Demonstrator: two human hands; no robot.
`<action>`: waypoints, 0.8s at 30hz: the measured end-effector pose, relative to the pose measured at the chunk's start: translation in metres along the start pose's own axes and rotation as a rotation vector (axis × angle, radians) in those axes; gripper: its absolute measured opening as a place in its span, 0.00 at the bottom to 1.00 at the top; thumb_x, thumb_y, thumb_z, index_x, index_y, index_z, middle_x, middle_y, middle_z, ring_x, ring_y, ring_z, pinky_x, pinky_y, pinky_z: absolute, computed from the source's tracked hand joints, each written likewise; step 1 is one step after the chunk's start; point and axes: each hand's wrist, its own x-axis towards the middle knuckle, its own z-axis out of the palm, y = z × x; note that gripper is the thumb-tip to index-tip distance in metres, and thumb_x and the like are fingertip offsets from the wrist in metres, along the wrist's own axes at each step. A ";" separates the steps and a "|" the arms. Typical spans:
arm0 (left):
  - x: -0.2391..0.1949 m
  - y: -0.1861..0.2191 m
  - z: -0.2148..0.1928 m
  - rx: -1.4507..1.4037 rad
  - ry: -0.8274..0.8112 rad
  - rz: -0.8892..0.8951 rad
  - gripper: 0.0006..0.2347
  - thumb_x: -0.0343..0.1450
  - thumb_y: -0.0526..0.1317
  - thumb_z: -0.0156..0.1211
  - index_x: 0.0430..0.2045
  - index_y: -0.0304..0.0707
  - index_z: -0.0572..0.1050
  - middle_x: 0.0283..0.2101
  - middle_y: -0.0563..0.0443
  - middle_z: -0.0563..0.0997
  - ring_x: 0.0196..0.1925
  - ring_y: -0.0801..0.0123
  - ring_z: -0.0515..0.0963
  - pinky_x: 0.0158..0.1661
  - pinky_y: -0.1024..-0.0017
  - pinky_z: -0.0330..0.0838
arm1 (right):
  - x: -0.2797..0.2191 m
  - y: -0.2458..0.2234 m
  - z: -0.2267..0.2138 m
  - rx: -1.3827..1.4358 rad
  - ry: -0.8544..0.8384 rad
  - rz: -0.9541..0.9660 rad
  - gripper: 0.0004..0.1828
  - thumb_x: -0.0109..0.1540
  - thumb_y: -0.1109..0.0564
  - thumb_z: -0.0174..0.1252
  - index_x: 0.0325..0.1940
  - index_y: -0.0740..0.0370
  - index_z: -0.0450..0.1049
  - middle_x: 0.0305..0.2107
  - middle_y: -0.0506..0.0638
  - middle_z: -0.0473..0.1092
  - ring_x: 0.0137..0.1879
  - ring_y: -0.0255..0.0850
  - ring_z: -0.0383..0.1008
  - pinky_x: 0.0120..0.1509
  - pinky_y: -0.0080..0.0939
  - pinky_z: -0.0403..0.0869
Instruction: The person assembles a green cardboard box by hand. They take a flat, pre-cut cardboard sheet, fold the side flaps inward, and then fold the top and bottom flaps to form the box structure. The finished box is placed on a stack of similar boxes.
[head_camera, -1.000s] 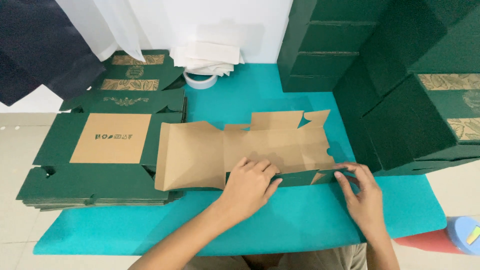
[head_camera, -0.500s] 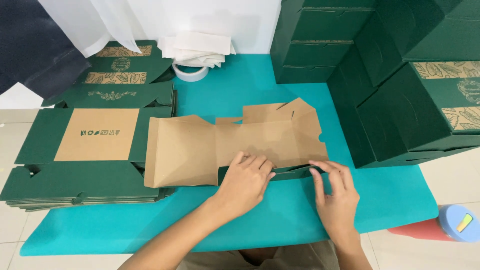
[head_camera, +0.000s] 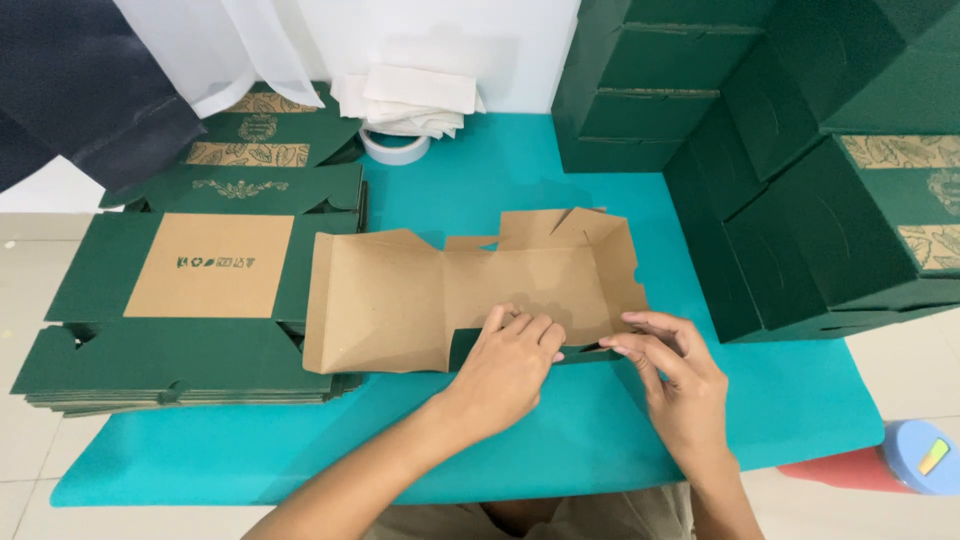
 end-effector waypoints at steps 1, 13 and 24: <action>0.001 -0.001 -0.001 0.003 0.004 0.002 0.04 0.73 0.32 0.56 0.27 0.37 0.69 0.29 0.49 0.71 0.31 0.58 0.72 0.44 0.62 0.60 | 0.002 0.002 -0.001 -0.001 0.004 -0.004 0.09 0.65 0.62 0.53 0.41 0.54 0.80 0.46 0.55 0.70 0.52 0.42 0.75 0.52 0.36 0.77; 0.000 -0.002 -0.001 -0.116 -0.097 -0.013 0.05 0.71 0.31 0.58 0.28 0.37 0.68 0.29 0.49 0.71 0.32 0.59 0.73 0.47 0.60 0.58 | 0.005 -0.003 0.000 0.136 -0.071 0.006 0.07 0.59 0.62 0.61 0.40 0.53 0.80 0.37 0.46 0.77 0.47 0.36 0.80 0.56 0.33 0.76; 0.002 0.003 -0.046 -0.099 0.023 -0.042 0.16 0.73 0.53 0.52 0.40 0.39 0.76 0.42 0.50 0.77 0.47 0.57 0.73 0.53 0.57 0.57 | -0.013 -0.010 0.025 0.050 0.109 -0.023 0.09 0.64 0.65 0.56 0.47 0.61 0.77 0.43 0.54 0.70 0.57 0.48 0.75 0.67 0.43 0.73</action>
